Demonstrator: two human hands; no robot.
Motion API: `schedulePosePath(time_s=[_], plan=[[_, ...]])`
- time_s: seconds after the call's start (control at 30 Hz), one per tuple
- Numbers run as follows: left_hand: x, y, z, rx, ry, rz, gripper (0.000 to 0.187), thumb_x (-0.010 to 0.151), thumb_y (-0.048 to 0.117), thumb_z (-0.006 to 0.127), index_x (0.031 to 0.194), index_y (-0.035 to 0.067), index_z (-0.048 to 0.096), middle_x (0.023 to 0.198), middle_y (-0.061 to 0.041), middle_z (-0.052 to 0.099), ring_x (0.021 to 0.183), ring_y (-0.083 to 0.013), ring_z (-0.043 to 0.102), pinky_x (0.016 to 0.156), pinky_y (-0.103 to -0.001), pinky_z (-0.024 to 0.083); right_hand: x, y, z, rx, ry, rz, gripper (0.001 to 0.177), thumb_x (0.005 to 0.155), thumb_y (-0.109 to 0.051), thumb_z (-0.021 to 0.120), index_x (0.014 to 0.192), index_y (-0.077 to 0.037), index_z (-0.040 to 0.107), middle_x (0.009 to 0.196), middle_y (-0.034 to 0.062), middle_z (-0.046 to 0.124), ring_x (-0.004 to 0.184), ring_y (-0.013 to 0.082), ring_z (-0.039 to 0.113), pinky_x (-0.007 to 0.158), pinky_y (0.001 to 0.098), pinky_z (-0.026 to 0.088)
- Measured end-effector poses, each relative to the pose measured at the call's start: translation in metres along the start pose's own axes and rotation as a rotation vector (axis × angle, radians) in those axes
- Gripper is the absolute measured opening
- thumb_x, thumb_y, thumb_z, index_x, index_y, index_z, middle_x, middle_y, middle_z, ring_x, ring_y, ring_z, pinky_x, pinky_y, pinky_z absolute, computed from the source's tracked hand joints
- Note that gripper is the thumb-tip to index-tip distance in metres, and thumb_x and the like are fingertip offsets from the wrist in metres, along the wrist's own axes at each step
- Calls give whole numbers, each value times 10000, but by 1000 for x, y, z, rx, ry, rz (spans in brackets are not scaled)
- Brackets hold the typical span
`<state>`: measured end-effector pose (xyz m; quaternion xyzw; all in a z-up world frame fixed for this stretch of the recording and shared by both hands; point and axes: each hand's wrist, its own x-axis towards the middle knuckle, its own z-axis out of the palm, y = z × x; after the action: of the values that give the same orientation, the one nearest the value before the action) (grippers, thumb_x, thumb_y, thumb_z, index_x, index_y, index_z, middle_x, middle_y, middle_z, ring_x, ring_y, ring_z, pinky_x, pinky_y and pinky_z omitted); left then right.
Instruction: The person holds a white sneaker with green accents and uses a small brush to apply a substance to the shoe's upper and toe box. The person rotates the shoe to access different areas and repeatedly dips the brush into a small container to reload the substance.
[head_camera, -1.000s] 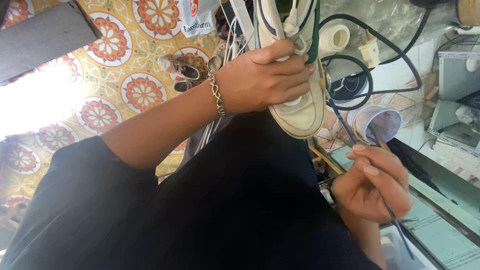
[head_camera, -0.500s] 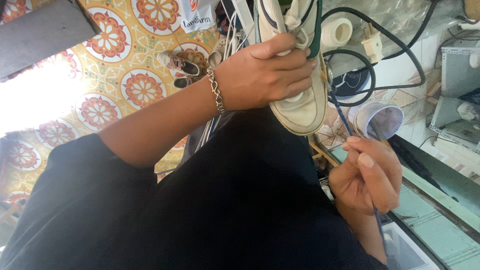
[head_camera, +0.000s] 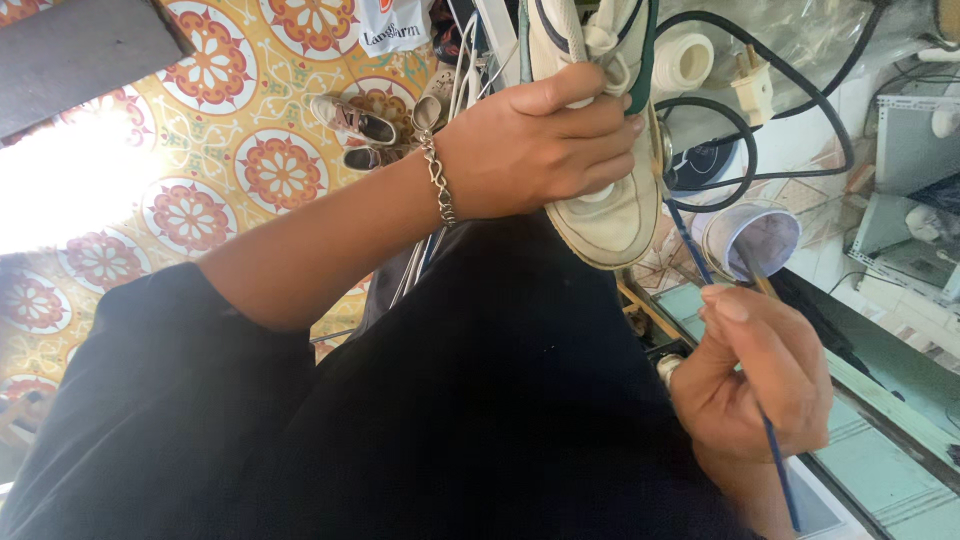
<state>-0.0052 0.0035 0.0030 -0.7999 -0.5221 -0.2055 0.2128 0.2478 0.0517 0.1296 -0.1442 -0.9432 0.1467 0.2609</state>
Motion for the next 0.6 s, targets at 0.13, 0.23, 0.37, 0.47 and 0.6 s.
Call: schedulePosePath(time_s=[0.13, 0.23, 0.37, 0.47, 0.6], plan=[[0, 2, 1, 13, -4, -10, 104, 1147, 188, 562, 1088, 171, 645, 1235, 45, 687, 1161, -148, 571, 1160, -329, 332, -13, 2, -7, 35, 52, 75, 78, 1052, 202, 547, 1010, 138, 557, 906, 313, 713, 759, 400, 703, 703, 484, 556], [0, -1, -1, 6, -3, 4, 68, 1120, 156, 572, 1091, 140, 631, 1204, 28, 678, 1122, -154, 574, 1126, -312, 364, -14, 17, -6, -202, 365, 319, 120, 1094, 189, 358, 975, 180, 367, 801, 327, 628, 693, 414, 567, 778, 494, 426], [2, -1, -2, 14, -15, -14, 32, 1100, 184, 619, 1108, 194, 648, 1230, 46, 683, 1147, -144, 585, 1166, -328, 299, -12, 79, 2, -6, 545, 357, 314, 1187, -53, 500, 923, 114, 517, 882, 308, 629, 681, 366, 580, 693, 458, 454], [3, -1, -1, 37, -18, -19, 54, 1072, 191, 671, 1120, 215, 674, 1220, 67, 697, 1132, -135, 601, 1162, -323, 288, 7, 103, 25, 148, 424, 224, 186, 1207, -75, 417, 1227, 98, 483, 1045, 395, 619, 757, 455, 608, 653, 496, 538], [2, 0, 0, -34, 7, -25, 89, 1104, 148, 576, 1135, 161, 659, 1213, 41, 693, 1120, -156, 602, 1151, -332, 334, 54, 80, 49, 139, 239, 80, 96, 1196, -37, 324, 1221, 53, 302, 979, 369, 556, 590, 377, 528, 548, 409, 479]])
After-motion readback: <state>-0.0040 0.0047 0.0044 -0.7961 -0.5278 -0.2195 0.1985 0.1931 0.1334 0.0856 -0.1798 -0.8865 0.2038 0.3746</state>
